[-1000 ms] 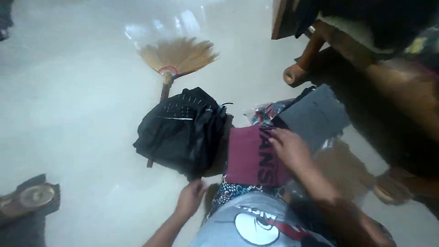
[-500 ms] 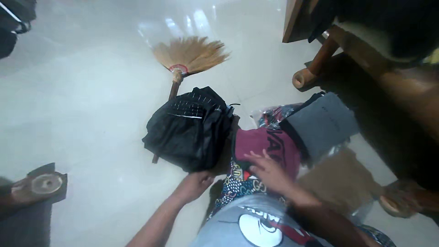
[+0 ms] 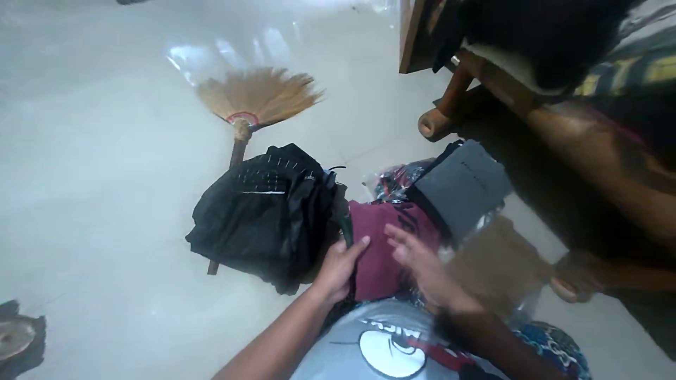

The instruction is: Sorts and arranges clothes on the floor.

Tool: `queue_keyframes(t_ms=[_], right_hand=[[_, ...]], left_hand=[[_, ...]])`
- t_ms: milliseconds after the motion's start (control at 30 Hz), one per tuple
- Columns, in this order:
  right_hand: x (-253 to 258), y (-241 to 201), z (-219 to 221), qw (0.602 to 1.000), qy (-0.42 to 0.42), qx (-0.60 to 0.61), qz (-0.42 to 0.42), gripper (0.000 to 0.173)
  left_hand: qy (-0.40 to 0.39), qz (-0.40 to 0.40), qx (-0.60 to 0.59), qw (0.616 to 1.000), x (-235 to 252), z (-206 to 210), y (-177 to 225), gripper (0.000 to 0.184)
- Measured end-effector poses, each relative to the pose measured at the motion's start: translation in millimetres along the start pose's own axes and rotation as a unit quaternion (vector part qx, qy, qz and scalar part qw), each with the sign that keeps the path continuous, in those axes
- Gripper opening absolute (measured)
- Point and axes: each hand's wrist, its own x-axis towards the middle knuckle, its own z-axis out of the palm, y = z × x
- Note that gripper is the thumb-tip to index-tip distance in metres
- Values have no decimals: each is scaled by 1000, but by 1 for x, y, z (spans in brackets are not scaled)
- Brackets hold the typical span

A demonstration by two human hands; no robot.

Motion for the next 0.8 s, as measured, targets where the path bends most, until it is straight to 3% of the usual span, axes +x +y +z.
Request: queue_keyframes(t_ms=[67, 133, 167, 267, 333, 467, 500, 600, 700, 800], right_hand=[[2, -10, 12, 989, 54, -136, 29, 101], [4, -17, 22, 970, 76, -221, 62, 119], [5, -17, 23, 965, 84, -240, 69, 115], [9, -14, 5, 972, 90, -205, 67, 58], [5, -18, -6, 980, 101, -154, 72, 37], [-27, -74, -29, 977, 101, -174, 71, 32], [-37, -94, -38, 972, 112, -199, 61, 29], [-64, -158, -77, 948, 154, -279, 4, 19], [-72, -216, -124, 906, 228, -355, -41, 13], [-64, -261, -202, 877, 276, -390, -56, 23]], left_hand=[[-58, 0, 18, 998, -11, 5, 2, 35], [-84, -11, 11, 996, -19, 16, -1, 42], [-86, -16, -3, 996, -21, 19, -2, 43], [-80, -11, -53, 995, -17, 17, -8, 41], [-37, -14, -85, 996, -14, 15, -10, 43], [-2, -34, -96, 995, -10, 15, -9, 67], [-8, -30, -87, 996, -10, 14, -10, 66], [52, -10, -78, 996, -1, 8, -20, 34], [92, -25, -60, 994, 3, 0, -22, 32], [103, -28, -60, 992, 3, -5, -24, 34]])
